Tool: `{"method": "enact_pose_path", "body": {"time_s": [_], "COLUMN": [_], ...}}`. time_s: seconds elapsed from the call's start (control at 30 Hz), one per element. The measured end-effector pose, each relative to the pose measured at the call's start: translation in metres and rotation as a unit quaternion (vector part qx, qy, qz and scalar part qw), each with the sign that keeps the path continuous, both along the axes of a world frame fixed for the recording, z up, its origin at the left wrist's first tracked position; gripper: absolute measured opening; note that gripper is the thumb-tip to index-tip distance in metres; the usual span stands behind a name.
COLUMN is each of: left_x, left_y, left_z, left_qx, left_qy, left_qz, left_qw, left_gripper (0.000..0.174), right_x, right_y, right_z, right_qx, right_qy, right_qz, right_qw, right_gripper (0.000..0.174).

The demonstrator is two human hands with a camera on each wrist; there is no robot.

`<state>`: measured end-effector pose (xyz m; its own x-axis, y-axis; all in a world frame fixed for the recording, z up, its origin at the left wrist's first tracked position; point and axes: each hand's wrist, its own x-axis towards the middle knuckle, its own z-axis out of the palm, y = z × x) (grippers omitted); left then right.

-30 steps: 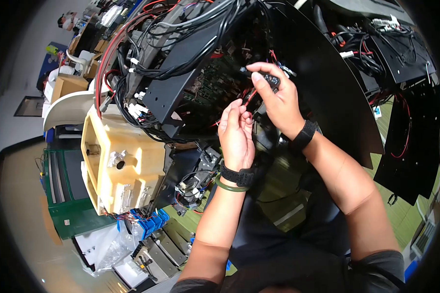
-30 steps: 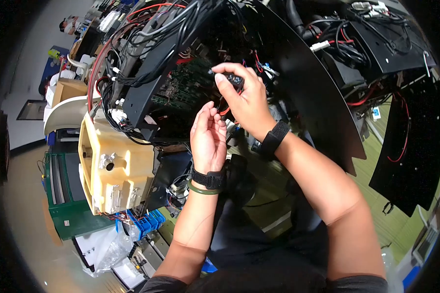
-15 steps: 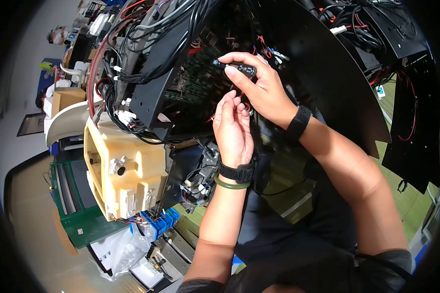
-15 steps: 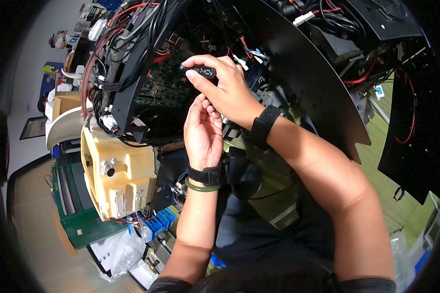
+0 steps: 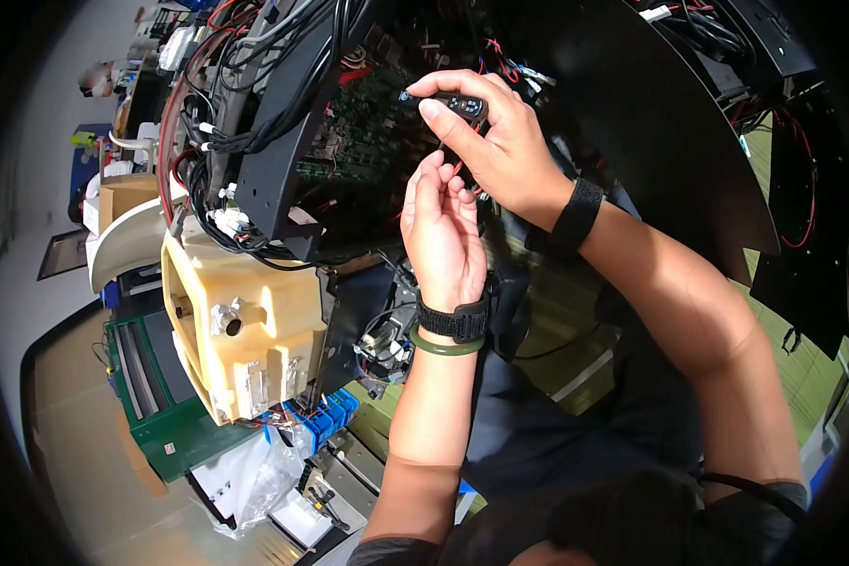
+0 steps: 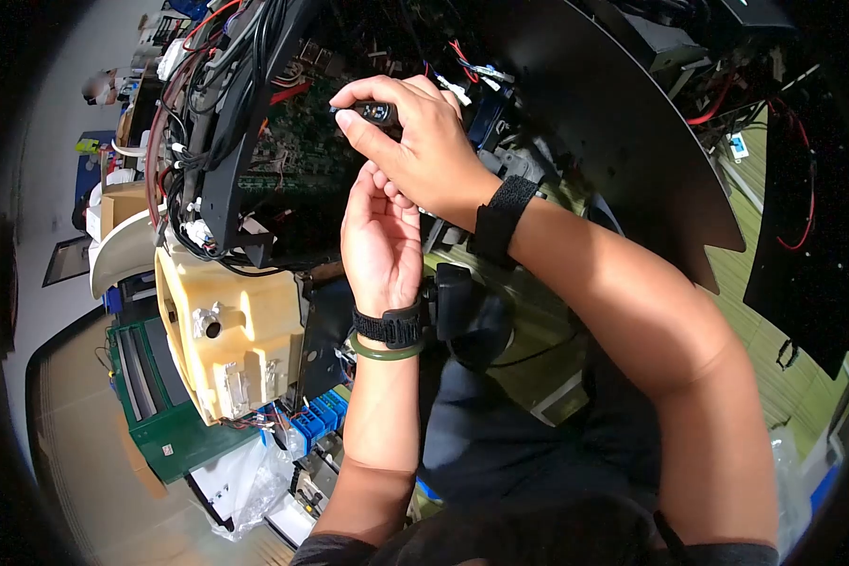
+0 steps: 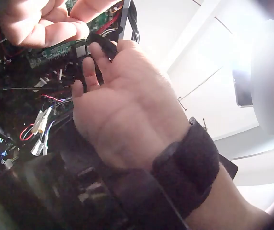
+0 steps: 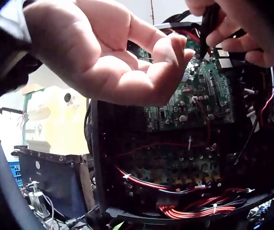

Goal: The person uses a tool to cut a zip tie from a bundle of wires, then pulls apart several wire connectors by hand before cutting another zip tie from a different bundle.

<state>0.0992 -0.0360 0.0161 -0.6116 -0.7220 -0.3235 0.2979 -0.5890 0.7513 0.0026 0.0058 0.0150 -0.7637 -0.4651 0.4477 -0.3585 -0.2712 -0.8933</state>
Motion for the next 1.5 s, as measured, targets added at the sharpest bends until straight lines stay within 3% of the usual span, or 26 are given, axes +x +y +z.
{"method": "enact_pose_path", "body": {"time_s": [0.33,0.57,0.73,1.5], "left_x": [0.0011,-0.0004,-0.0003,0.0006], "left_y": [-0.0002,0.0008,0.0002,0.0034], "left_z": [-0.0052,-0.0035,-0.0023,-0.0052], "left_qx": [-0.007,-0.007,-0.002,-0.02], "left_qy": [0.001,0.002,-0.036,-0.028], "left_qz": [-0.02,-0.014,0.003,-0.019], "left_qw": [1.0,1.0,0.999,0.999], "left_gripper": [0.019,0.018,0.017,0.021], "right_x": [-0.0016,0.0015,0.0032,0.0024], "right_y": [0.0,-0.0037,0.0017,-0.0053], "right_z": [-0.0006,-0.0019,0.0055,-0.0024], "right_qx": [0.042,0.002,0.011,0.011], "right_qy": [0.071,0.019,0.065,0.056], "right_qz": [0.001,0.015,0.029,0.024], "right_qw": [0.997,1.0,0.997,0.998], "right_gripper": [0.021,0.019,0.023,0.023]}}
